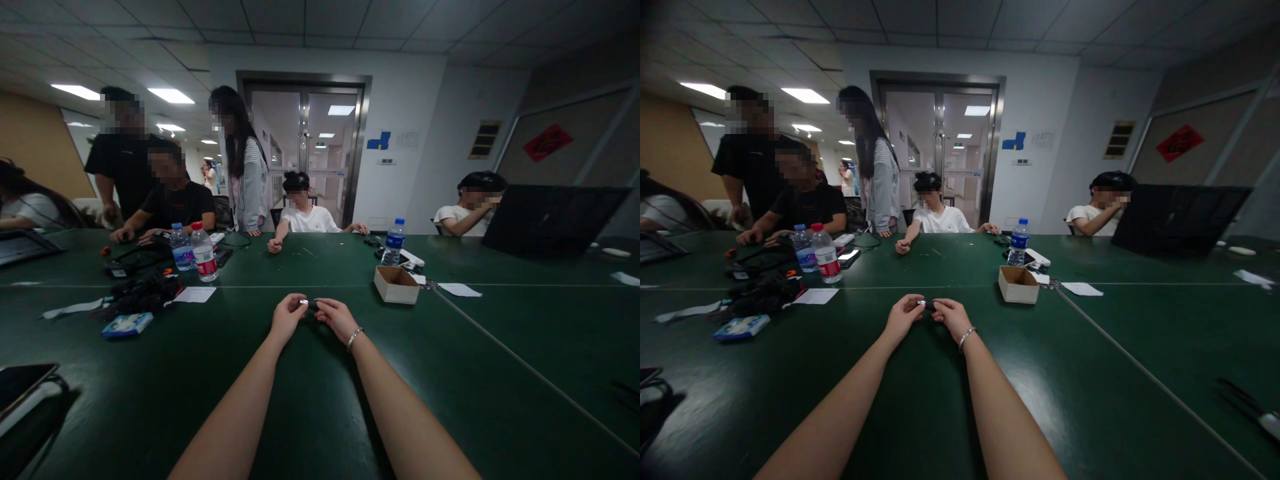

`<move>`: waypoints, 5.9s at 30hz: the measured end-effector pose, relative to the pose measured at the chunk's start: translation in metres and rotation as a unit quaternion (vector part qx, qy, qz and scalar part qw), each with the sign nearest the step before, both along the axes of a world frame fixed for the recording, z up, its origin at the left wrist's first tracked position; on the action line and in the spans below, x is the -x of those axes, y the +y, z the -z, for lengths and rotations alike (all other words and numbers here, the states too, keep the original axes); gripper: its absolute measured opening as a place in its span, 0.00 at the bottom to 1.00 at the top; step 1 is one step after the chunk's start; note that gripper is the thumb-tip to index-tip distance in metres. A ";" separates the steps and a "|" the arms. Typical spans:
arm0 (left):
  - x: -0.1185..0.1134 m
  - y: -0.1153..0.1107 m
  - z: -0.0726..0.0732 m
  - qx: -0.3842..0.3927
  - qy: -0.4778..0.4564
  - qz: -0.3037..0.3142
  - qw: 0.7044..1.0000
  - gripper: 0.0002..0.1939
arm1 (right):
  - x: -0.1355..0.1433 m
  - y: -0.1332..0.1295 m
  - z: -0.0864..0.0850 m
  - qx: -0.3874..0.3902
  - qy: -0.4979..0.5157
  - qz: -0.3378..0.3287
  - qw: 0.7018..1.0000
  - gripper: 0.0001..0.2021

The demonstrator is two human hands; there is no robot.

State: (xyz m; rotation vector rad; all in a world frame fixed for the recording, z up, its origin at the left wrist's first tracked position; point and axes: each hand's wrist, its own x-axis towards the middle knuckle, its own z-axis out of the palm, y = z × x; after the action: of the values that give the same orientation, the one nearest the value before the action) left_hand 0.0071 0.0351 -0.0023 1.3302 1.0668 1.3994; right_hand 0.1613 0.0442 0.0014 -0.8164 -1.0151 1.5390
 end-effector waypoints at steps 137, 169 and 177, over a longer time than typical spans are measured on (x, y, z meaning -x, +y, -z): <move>0.007 -0.003 -0.008 0.016 0.019 0.030 0.999 0.22 | 0.000 -0.001 0.001 -0.025 -0.001 0.014 1.000 0.18; 0.003 -0.005 -0.009 -0.002 0.069 -0.014 0.997 0.19 | -0.002 -0.005 -0.004 -0.033 0.014 0.009 0.999 0.18; 0.005 -0.009 -0.015 0.001 0.041 0.020 0.999 0.19 | -0.002 -0.005 -0.004 -0.025 0.021 0.004 0.999 0.18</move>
State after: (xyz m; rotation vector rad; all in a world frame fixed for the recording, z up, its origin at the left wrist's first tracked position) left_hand 0.0023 0.0256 0.0122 1.4116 1.0899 1.3242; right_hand 0.1635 0.0397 0.0054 -0.7497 -1.0134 1.5119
